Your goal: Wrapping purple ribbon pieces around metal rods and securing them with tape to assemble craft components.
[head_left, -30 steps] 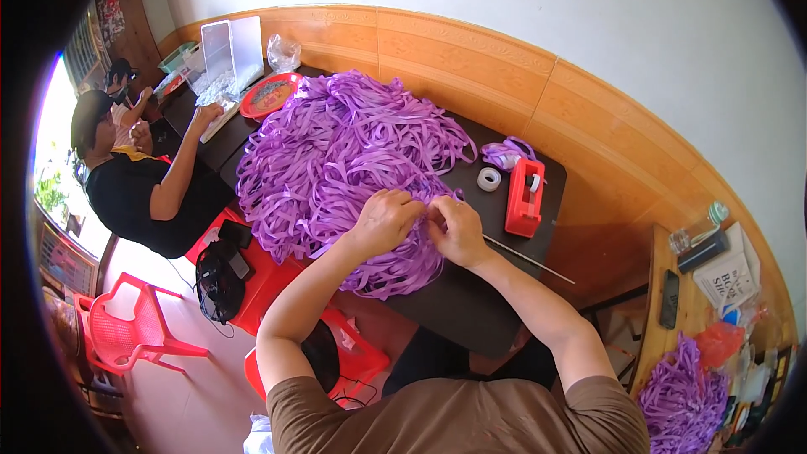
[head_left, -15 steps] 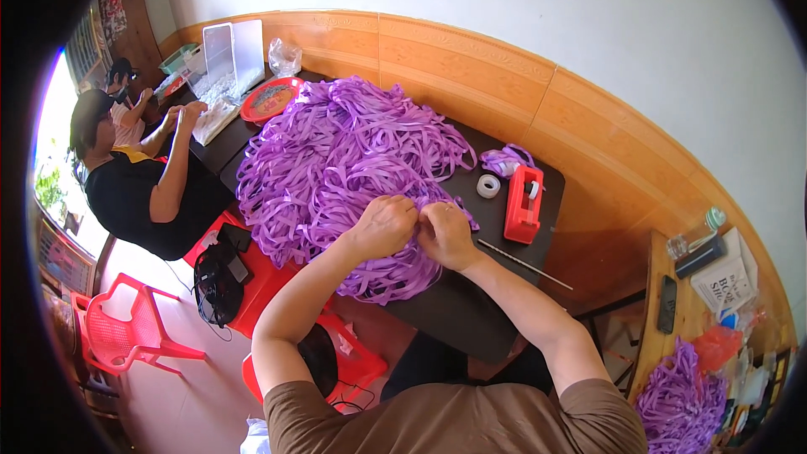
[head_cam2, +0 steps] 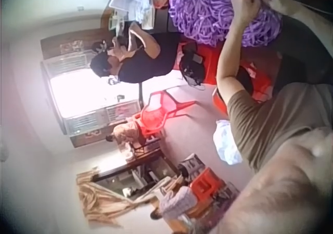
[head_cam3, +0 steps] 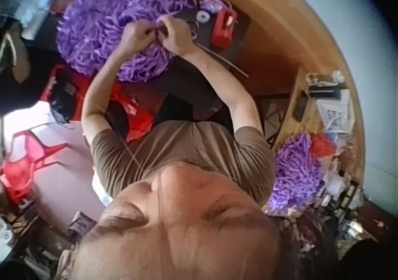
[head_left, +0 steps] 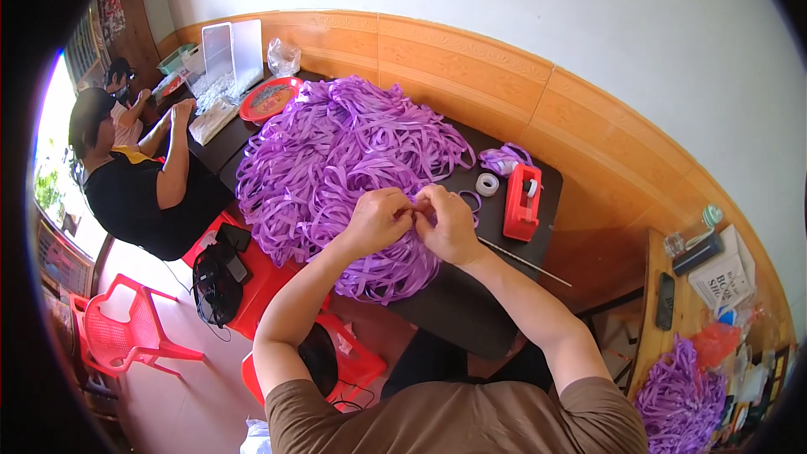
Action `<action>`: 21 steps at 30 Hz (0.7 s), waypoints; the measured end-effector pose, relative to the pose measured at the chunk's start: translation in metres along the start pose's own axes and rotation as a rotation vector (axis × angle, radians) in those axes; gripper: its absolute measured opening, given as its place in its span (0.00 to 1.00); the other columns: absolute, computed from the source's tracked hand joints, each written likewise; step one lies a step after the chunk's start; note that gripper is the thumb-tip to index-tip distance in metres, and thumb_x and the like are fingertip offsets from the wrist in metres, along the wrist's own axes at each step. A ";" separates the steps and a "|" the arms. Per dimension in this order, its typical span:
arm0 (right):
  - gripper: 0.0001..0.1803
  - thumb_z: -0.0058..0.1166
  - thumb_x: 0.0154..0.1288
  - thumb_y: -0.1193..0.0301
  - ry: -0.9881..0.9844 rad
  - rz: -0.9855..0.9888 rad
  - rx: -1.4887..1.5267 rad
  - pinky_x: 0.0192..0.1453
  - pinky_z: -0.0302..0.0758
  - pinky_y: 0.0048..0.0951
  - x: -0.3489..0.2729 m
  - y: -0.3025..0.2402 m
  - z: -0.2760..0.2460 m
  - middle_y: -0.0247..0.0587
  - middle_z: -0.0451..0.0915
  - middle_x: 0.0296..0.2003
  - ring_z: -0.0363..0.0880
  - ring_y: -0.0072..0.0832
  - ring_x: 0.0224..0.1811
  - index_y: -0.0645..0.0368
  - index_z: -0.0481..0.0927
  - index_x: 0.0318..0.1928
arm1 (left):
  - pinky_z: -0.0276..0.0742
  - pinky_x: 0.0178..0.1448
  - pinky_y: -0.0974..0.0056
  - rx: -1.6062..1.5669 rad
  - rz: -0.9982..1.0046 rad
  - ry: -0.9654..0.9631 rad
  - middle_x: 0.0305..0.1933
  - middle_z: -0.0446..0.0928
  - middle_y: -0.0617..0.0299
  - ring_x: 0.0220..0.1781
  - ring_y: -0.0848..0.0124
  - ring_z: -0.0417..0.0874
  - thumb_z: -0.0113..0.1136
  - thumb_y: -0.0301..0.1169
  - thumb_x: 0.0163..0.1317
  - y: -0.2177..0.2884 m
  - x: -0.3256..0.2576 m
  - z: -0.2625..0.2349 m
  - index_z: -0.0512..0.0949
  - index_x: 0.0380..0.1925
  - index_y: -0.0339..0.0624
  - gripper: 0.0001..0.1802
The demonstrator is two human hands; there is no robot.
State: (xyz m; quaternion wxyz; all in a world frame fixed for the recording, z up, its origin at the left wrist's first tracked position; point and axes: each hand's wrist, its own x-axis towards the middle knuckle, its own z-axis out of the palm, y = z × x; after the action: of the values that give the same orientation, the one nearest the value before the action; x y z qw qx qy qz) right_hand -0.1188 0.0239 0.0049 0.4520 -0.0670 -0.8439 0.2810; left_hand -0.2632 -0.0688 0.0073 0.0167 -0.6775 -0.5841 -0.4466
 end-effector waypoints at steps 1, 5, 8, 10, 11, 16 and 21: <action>0.16 0.58 0.46 0.82 -0.017 -0.032 -0.067 0.36 0.71 0.38 0.001 -0.001 0.000 0.41 0.78 0.26 0.79 0.39 0.30 0.57 0.71 0.38 | 0.72 0.28 0.55 0.026 0.025 0.013 0.22 0.74 0.53 0.24 0.54 0.78 0.59 0.25 0.45 0.001 0.001 0.000 0.77 0.21 0.36 0.03; 0.17 0.57 0.44 0.83 -0.050 -0.170 -0.220 0.35 0.70 0.39 0.001 -0.001 0.002 0.40 0.77 0.27 0.77 0.41 0.30 0.57 0.72 0.37 | 0.72 0.28 0.54 -0.007 -0.022 0.028 0.22 0.74 0.53 0.25 0.53 0.77 0.59 0.25 0.45 -0.001 -0.002 0.000 0.77 0.21 0.36 0.04; 0.18 0.57 0.42 0.84 -0.037 -0.358 -0.335 0.35 0.69 0.39 0.003 0.000 -0.006 0.40 0.76 0.27 0.77 0.41 0.29 0.56 0.72 0.36 | 0.72 0.28 0.56 0.058 -0.012 0.045 0.23 0.75 0.53 0.24 0.55 0.78 0.59 0.24 0.45 -0.001 -0.004 -0.003 0.78 0.22 0.35 0.04; 0.18 0.58 0.42 0.84 0.079 -0.343 -0.263 0.35 0.69 0.38 0.007 0.006 -0.008 0.40 0.76 0.28 0.77 0.39 0.29 0.56 0.71 0.37 | 0.73 0.28 0.60 -0.075 -0.134 0.135 0.23 0.76 0.52 0.24 0.58 0.79 0.59 0.23 0.46 -0.003 -0.002 -0.005 0.78 0.22 0.33 0.03; 0.19 0.59 0.43 0.83 0.051 -0.248 -0.245 0.35 0.70 0.36 0.004 0.007 -0.010 0.40 0.77 0.29 0.78 0.38 0.30 0.57 0.72 0.38 | 0.73 0.28 0.63 -0.096 -0.145 0.121 0.23 0.77 0.52 0.23 0.62 0.80 0.59 0.22 0.47 -0.004 -0.001 -0.007 0.79 0.22 0.32 0.03; 0.19 0.60 0.44 0.82 0.024 -0.154 -0.125 0.35 0.69 0.36 0.014 -0.018 -0.011 0.39 0.79 0.30 0.80 0.36 0.32 0.57 0.72 0.40 | 0.73 0.29 0.63 -0.204 -0.179 0.075 0.23 0.78 0.51 0.24 0.64 0.80 0.58 0.22 0.47 -0.002 -0.004 -0.007 0.79 0.24 0.31 0.04; 0.17 0.59 0.47 0.80 -0.015 -0.149 -0.249 0.34 0.68 0.35 0.007 -0.015 0.007 0.36 0.78 0.25 0.79 0.36 0.28 0.56 0.72 0.39 | 0.73 0.29 0.63 -0.218 -0.182 0.063 0.22 0.78 0.51 0.24 0.63 0.81 0.58 0.23 0.46 -0.003 -0.004 -0.006 0.79 0.24 0.31 0.05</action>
State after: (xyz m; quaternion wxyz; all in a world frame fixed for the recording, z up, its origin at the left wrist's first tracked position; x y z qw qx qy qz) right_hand -0.1265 0.0110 0.0151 0.4534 -0.0575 -0.8783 0.1401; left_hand -0.2688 -0.0744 0.0063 -0.0792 -0.6051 -0.5903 -0.5283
